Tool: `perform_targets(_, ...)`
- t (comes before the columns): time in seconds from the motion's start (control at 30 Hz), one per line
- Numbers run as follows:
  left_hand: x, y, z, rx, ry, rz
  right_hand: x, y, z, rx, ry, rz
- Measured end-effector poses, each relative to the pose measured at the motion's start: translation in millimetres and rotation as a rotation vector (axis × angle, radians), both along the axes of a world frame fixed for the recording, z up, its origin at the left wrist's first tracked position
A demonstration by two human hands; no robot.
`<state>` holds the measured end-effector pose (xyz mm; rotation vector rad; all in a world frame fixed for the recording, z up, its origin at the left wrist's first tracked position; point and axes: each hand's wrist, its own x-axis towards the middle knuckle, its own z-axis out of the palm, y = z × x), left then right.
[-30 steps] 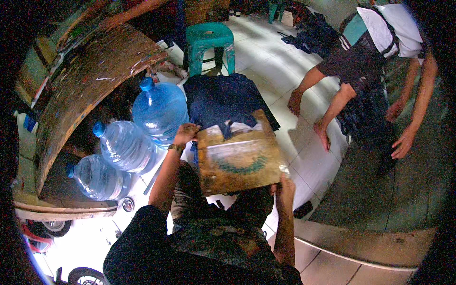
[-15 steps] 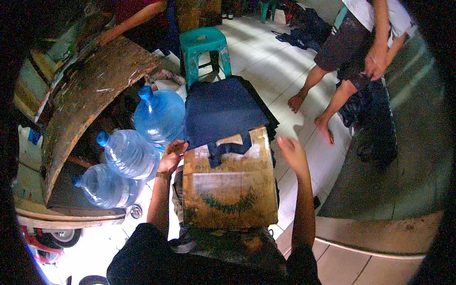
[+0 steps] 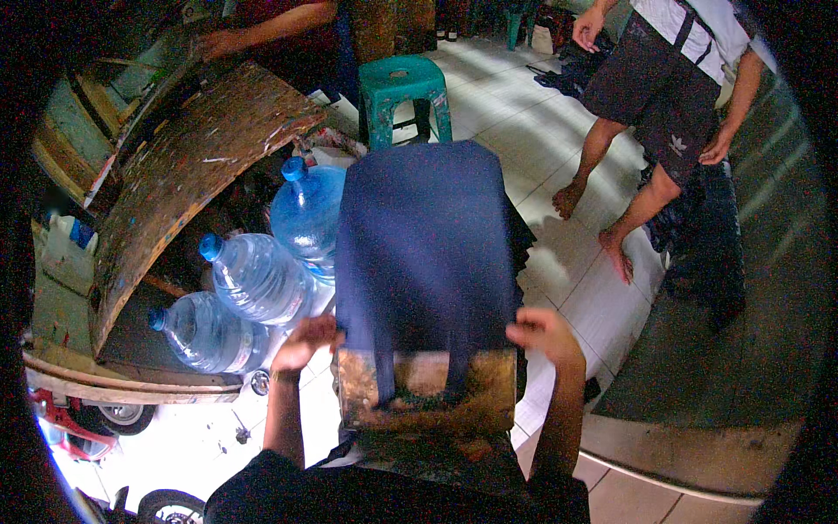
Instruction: The person picks up a blue tote bag from a stack on the floor, places it onto a wooden board, aligns the handles, and then places the board with the bag onto a workbench before repeating the process with another bag.
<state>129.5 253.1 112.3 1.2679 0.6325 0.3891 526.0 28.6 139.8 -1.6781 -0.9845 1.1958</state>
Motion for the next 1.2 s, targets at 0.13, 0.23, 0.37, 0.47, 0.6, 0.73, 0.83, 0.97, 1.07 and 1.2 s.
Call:
perform_targets(0.13,-50,-66,5,-0.007,0.216,-0.108,-34,-86,-1,-0.179,0.18,0.193)
perform_targets(0.23,-58,-76,28,0.123,-0.065,-0.017,-41,-68,18,-0.017,-0.194,0.227)
perform_targets(0.37,-57,-66,103,0.372,-0.034,0.379,-43,34,64,0.278,0.112,0.071)
perform_targets(0.47,-68,-37,156,0.517,0.107,0.679,-81,139,108,0.421,0.235,-0.184)
perform_targets(0.6,-82,22,188,0.685,0.224,0.951,-102,279,130,0.603,0.229,0.058)
perform_targets(0.73,-132,62,182,1.012,0.568,1.156,-159,352,147,0.539,-0.01,0.148)
perform_targets(0.83,-124,50,195,1.094,0.927,1.253,-184,368,125,0.991,-0.573,-0.093)
perform_targets(0.97,-112,25,203,1.691,0.656,0.867,-219,304,150,1.257,-0.601,0.286)
perform_targets(1.07,-105,26,202,1.63,0.771,0.649,-233,274,161,1.335,-0.816,0.455)
perform_targets(1.2,-111,34,199,1.616,0.849,0.62,-216,268,151,1.292,-0.358,0.521)
